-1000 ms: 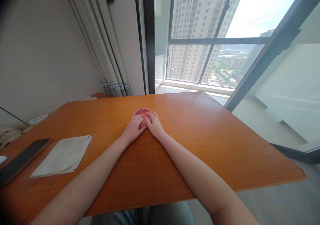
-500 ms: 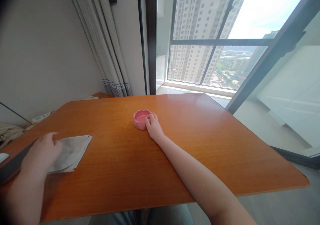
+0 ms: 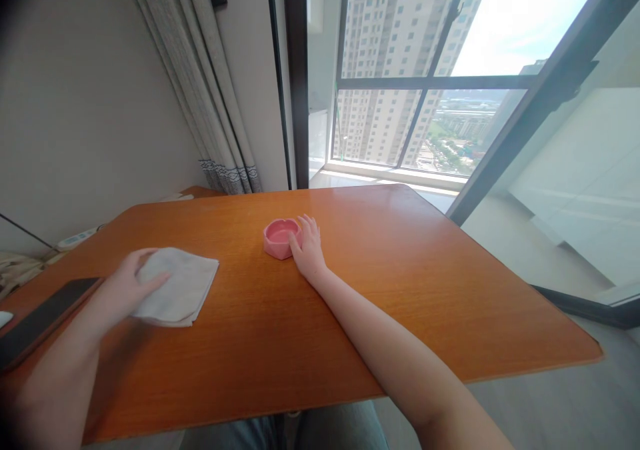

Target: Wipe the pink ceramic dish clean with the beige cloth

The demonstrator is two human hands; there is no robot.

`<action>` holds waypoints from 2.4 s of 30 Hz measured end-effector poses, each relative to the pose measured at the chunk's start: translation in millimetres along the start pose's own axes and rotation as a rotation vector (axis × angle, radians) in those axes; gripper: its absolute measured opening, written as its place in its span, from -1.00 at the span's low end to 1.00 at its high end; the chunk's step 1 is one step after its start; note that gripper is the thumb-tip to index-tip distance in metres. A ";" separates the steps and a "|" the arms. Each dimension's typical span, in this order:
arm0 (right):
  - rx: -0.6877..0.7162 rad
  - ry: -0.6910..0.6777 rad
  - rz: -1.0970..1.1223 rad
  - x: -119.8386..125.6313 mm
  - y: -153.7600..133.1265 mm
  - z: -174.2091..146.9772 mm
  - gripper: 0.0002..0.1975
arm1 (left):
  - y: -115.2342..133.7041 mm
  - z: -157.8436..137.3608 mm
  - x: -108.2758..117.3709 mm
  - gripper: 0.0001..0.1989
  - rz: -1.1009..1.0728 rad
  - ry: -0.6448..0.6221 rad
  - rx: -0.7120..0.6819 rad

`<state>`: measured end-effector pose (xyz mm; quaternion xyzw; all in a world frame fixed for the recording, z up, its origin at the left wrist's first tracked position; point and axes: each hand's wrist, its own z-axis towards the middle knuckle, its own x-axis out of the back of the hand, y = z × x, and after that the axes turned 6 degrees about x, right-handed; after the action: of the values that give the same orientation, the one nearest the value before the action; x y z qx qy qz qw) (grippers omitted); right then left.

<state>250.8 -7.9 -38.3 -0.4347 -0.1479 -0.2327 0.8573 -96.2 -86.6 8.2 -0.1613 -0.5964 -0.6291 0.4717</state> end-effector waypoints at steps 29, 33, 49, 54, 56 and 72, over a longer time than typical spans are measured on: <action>0.317 -0.255 -0.155 48.4 -25.0 20.8 -0.56 | 131.1 8.9 -179.3 -0.76 -0.793 -0.141 0.020; 0.358 -0.502 -0.358 24.1 -25.1 9.3 -0.61 | 132.0 5.8 -179.9 -0.76 -0.793 -0.175 -0.066; 0.610 -0.245 -0.510 3.0 -11.1 -1.0 -0.77 | 148.1 -8.7 -186.1 -0.55 -1.312 -0.321 0.243; 0.752 -0.352 -0.468 13.4 -1.7 11.9 -0.79 | 134.5 6.8 -174.7 -0.57 -0.922 -0.089 -0.083; 0.783 -0.337 -0.471 17.0 3.7 16.0 -0.76 | 132.5 11.7 -167.3 -0.51 -0.817 -0.102 -0.175; 0.828 -0.223 -0.515 9.8 0.1 13.9 -0.75 | 141.1 0.6 -167.9 -0.56 -0.800 -0.007 -0.071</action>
<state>258.4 0.8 -25.8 -0.0292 -0.4210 -0.3107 0.8517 98.9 3.3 -35.8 0.0651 -0.5916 -0.7828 0.1815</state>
